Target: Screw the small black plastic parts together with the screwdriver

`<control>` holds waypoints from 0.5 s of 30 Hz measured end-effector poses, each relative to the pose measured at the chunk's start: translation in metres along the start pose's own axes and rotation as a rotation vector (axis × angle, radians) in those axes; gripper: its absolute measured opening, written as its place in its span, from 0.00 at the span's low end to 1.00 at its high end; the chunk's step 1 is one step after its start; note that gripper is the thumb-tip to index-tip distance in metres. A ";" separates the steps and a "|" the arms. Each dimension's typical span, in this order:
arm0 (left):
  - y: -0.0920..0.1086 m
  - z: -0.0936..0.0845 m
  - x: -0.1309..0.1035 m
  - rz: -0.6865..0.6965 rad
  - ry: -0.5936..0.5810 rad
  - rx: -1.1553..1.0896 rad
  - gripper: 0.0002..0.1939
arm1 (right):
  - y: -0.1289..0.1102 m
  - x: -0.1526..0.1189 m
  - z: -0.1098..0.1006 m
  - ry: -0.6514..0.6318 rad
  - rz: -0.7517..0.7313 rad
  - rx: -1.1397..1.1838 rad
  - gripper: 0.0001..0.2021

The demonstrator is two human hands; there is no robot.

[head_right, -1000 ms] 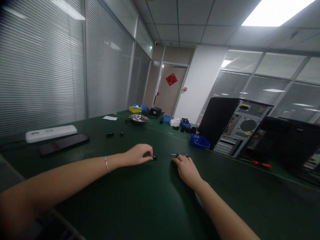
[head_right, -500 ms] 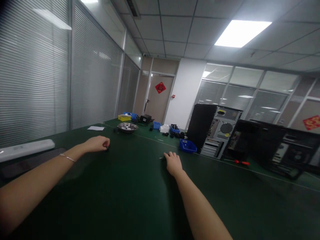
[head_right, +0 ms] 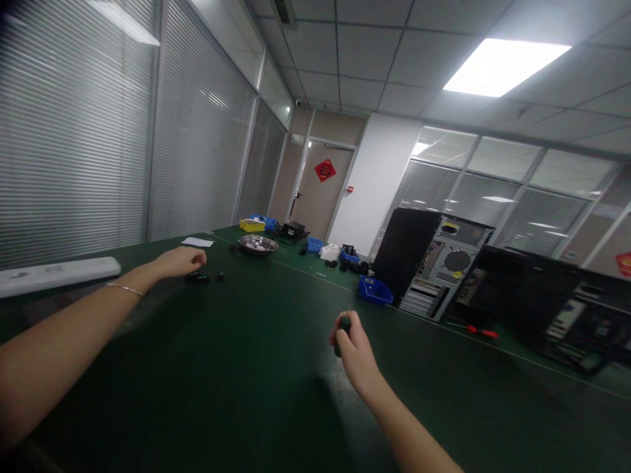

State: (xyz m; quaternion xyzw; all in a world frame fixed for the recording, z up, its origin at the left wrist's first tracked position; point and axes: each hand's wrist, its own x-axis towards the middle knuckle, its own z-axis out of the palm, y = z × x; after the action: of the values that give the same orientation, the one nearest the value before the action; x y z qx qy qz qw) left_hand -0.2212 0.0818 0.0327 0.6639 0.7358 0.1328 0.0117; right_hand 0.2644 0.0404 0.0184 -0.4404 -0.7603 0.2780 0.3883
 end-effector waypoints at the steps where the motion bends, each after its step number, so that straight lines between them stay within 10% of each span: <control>1: -0.004 0.002 0.000 -0.003 -0.017 -0.013 0.16 | -0.003 -0.013 -0.002 0.017 0.049 0.185 0.04; 8: -0.020 0.016 -0.003 0.033 -0.119 -0.094 0.25 | 0.017 -0.065 -0.015 0.138 0.218 0.538 0.19; 15: -0.015 0.003 -0.007 0.009 0.072 -0.057 0.15 | 0.033 -0.058 -0.024 0.207 0.275 0.568 0.26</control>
State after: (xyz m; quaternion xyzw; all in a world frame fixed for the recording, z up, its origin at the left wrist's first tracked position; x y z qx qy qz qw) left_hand -0.2348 0.0741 0.0256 0.6614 0.7287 0.1778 0.0036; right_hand 0.3173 0.0064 -0.0136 -0.4391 -0.5420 0.4826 0.5297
